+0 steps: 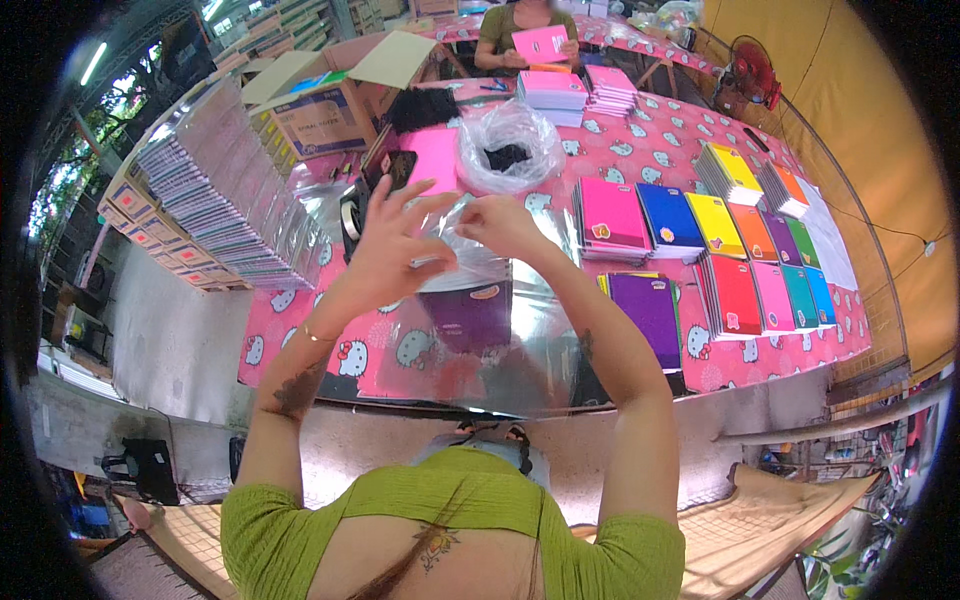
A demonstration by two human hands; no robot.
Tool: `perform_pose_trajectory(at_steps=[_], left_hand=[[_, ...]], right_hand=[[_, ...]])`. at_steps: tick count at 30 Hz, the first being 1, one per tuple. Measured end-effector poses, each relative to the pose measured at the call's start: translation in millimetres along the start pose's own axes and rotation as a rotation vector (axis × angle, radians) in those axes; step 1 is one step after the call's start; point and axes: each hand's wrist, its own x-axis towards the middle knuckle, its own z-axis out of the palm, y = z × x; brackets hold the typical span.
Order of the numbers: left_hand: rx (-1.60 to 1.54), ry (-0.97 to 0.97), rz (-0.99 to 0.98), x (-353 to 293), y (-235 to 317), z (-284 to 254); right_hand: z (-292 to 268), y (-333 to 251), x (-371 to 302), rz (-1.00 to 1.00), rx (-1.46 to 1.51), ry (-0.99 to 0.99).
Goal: The person places stacks of notebooks into plastic bags, seals the bags with tape, and organizes the packed items on a table.
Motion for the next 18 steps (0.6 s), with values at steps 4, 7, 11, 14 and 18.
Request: perform_pose_trajectory(at_steps=[4, 7, 11, 14, 18], left_hand=[[-0.628, 0.12, -0.472, -32, -78, 0], [-0.723, -0.063, -0.652, -49, -103, 56], [-0.934, -0.207, -0.624, -56, -121, 85], [-1.106, -0.075, -0.652, -54, -106, 85], [-0.805, -0.085, -0.557, -51, -97, 84]], right_hand=[[-7, -10, 2, -0.19, 0.42, 0.245], [11, 6, 5, -0.312, 0.199, 0.281], [8, 26, 17, -0.201, 0.596, 0.022], [19, 38, -10, -0.185, 0.718, 0.041], [19, 44, -22, -0.18, 0.601, -0.176]])
